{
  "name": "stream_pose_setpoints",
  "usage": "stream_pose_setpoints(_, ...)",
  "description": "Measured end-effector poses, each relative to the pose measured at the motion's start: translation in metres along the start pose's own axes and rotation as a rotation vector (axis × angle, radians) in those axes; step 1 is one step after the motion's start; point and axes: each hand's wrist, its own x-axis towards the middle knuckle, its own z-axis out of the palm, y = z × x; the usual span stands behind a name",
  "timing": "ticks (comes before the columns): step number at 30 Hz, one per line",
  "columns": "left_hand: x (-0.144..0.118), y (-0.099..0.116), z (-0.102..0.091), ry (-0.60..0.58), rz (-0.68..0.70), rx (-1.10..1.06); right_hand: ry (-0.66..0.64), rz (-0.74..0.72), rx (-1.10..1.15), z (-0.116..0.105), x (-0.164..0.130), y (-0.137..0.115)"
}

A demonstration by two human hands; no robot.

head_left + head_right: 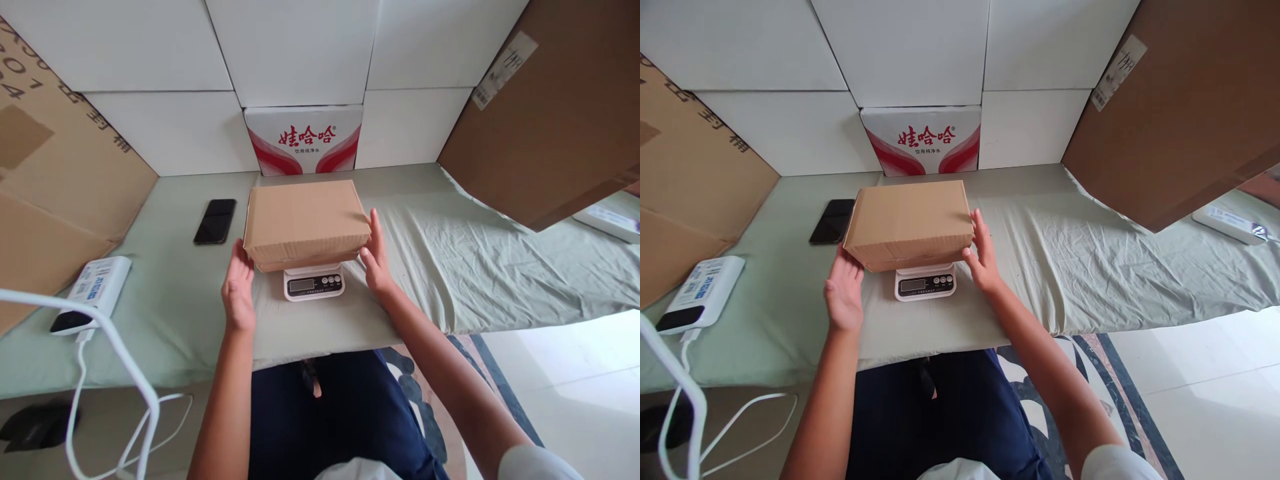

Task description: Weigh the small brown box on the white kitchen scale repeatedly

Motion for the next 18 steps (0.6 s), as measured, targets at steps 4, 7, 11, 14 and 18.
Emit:
stream_pose_setpoints(4,0.005,0.006,0.007,-0.012,-0.057,0.020,-0.045,-0.063,0.003,0.004,0.004,-0.010)
stream_pose_setpoints(7,0.037,0.014,0.014,-0.037,0.012,-0.014,0.028,-0.125,-0.038,0.001,0.033,-0.024)
stream_pose_setpoints(11,0.102,-0.002,0.029,-0.070,0.069,-0.043,0.113,-0.151,-0.070,0.007,0.090,-0.013)
stream_pose_setpoints(14,0.133,-0.035,0.036,-0.020,-0.028,-0.064,0.123,-0.118,-0.054,0.019,0.117,0.021)
stream_pose_setpoints(18,0.140,-0.068,0.035,0.023,-0.133,-0.095,0.092,-0.048,-0.043,0.030,0.121,0.059)
